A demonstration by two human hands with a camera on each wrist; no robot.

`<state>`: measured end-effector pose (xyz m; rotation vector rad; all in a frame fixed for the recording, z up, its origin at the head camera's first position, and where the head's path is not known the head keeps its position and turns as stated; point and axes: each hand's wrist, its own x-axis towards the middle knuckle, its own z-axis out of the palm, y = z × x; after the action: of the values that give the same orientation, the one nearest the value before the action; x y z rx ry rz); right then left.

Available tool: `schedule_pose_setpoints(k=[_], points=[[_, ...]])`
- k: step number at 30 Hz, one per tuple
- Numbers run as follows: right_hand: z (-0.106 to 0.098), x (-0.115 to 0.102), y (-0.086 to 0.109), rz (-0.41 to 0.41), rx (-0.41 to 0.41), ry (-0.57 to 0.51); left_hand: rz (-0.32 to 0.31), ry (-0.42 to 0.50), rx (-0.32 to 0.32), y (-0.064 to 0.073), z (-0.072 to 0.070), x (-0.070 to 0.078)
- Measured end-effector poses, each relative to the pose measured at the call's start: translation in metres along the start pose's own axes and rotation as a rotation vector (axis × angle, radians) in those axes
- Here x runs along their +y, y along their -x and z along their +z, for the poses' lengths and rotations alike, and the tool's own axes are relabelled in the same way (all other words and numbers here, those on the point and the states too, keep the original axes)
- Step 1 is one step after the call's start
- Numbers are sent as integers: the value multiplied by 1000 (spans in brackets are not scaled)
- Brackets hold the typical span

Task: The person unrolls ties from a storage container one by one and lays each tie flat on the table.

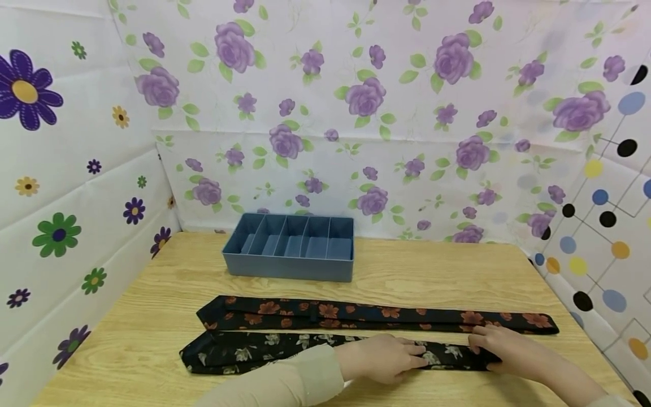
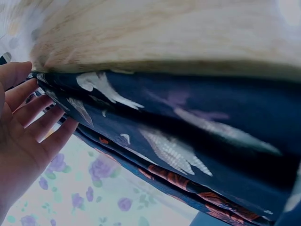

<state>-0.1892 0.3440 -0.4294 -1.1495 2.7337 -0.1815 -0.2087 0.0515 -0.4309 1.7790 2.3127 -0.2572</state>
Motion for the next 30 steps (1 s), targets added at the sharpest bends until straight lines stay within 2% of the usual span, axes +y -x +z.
schedule_pose_setpoints(k=[4, 10, 18, 22, 27, 30], points=[[1, 2, 1, -8, -15, 18, -12, 2, 1, -1, 2, 1], [0, 3, 2, 42, -65, 78, -24, 7, 4, -1, 4, 1], [1, 5, 2, 81, -83, 89, -18, 34, 3, 1, 3, 1], [2, 7, 4, 59, -65, 69, -20, 30, 11, 1, 4, 1], [5, 10, 8, -14, -8, 46, -16, 51, 19, 1, 5, 1], [7, 11, 10, -21, 20, 55, -23, 57, 10, 1, 5, 0]])
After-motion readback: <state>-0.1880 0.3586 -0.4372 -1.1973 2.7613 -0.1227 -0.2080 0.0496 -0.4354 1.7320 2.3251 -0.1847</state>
